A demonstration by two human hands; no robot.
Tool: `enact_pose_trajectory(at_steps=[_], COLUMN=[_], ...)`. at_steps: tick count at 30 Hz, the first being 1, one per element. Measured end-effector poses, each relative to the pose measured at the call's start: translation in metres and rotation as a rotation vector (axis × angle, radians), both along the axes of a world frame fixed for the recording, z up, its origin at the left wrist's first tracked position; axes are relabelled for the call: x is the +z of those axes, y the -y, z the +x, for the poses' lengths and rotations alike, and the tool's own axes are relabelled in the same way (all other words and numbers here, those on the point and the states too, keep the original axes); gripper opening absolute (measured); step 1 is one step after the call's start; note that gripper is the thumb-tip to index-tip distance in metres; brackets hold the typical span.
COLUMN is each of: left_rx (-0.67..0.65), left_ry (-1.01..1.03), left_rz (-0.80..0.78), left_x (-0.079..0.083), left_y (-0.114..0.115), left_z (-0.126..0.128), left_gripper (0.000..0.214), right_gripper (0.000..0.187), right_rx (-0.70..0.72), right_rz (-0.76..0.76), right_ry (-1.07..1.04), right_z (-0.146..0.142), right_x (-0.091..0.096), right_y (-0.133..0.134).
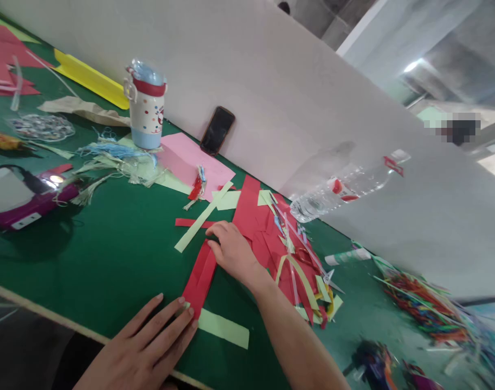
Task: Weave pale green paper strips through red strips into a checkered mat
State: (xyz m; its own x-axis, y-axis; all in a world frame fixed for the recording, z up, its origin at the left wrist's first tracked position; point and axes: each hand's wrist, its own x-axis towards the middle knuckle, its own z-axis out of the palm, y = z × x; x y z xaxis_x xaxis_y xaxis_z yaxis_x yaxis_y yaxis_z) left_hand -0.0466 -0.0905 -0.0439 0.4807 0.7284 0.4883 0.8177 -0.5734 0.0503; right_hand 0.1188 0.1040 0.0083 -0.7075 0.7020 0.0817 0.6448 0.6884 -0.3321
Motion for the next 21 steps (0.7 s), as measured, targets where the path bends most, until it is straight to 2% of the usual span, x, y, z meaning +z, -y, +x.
enact_pose_trajectory(at_steps=[3, 6, 9, 11, 14, 17, 21], left_rx=[0.002, -0.039, -0.041, -0.036, -0.012, -0.021, -0.073], left_ry=[0.002, -0.06, -0.057, -0.006, 0.073, 0.025, -0.069], left_rz=[-0.009, 0.043, 0.066, 0.058, 0.014, 0.001, 0.029], left_x=[-0.001, 0.0, -0.001, -0.005, -0.01, -0.009, -0.004], left_y=[0.0, -0.002, -0.003, -0.003, 0.0, 0.0, 0.0], left_z=[0.0, -0.003, -0.003, -0.001, 0.001, 0.0, -0.003], left_gripper=[0.053, 0.05, 0.051, 0.048, 0.049, 0.053, 0.051], right_gripper=[0.03, 0.033, 0.035, 0.038, 0.063, 0.081, 0.083], right_rx=[-0.012, 0.033, 0.236, 0.38, 0.427, 0.4, 0.329], right_rz=[0.024, 0.051, 0.077, 0.055, 0.03, 0.014, 0.013], right_ry=[-0.029, -0.057, -0.084, -0.017, 0.085, 0.175, 0.245], right_z=[0.004, 0.012, 0.02, 0.025, 0.031, 0.036, 0.039], right_x=[0.002, 0.006, 0.008, 0.006, 0.001, -0.004, -0.009], right_y=[0.001, 0.016, 0.051, 0.079, 0.107, 0.107, 0.078])
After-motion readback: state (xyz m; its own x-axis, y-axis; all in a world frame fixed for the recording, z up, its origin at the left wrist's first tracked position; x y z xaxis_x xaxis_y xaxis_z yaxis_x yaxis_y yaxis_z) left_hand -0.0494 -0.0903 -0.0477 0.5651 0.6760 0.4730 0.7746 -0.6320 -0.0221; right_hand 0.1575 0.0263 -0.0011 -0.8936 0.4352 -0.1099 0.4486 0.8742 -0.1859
